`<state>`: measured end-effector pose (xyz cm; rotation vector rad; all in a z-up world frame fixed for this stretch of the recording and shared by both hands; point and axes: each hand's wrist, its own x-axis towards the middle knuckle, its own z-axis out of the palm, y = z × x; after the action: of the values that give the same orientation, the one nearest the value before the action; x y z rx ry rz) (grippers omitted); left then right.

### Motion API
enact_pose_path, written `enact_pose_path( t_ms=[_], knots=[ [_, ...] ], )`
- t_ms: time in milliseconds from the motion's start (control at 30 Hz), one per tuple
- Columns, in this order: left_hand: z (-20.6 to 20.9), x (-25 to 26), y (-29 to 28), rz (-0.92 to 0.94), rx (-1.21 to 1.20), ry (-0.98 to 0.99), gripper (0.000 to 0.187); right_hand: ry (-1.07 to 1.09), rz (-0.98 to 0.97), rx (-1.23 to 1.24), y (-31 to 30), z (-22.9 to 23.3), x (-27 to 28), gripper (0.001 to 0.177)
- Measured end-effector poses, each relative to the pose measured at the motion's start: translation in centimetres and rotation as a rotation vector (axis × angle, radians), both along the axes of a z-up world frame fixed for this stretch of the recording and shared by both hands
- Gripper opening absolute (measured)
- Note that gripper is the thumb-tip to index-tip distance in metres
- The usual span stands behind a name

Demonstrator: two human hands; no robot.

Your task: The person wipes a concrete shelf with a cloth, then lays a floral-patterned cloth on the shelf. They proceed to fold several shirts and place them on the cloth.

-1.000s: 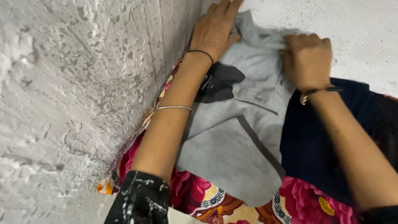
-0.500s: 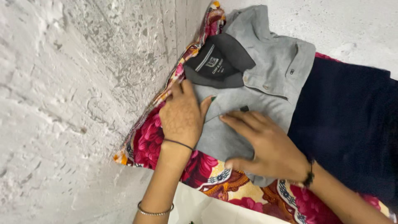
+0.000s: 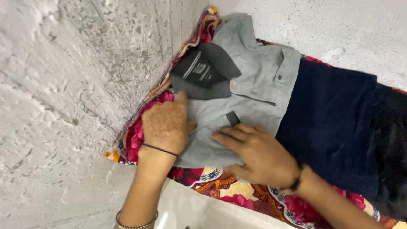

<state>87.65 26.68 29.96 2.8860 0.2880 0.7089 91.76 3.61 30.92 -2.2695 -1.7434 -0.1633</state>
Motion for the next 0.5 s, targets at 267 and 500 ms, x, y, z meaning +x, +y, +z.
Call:
enact_pose_path(
  t_ms=[267, 500],
  knots=[
    [1.7, 24.5, 0.1, 0.058, 0.063, -0.101, 0.024, -0.316, -1.138, 0.024, -3.1, 2.0, 20.5, 0.069],
    [-3.3, 30.4, 1.6, -0.225, -0.197, -0.217, 0.083, -0.232, -1.273, 0.282, -2.4, -3.6, 26.2, 0.057]
  ],
)
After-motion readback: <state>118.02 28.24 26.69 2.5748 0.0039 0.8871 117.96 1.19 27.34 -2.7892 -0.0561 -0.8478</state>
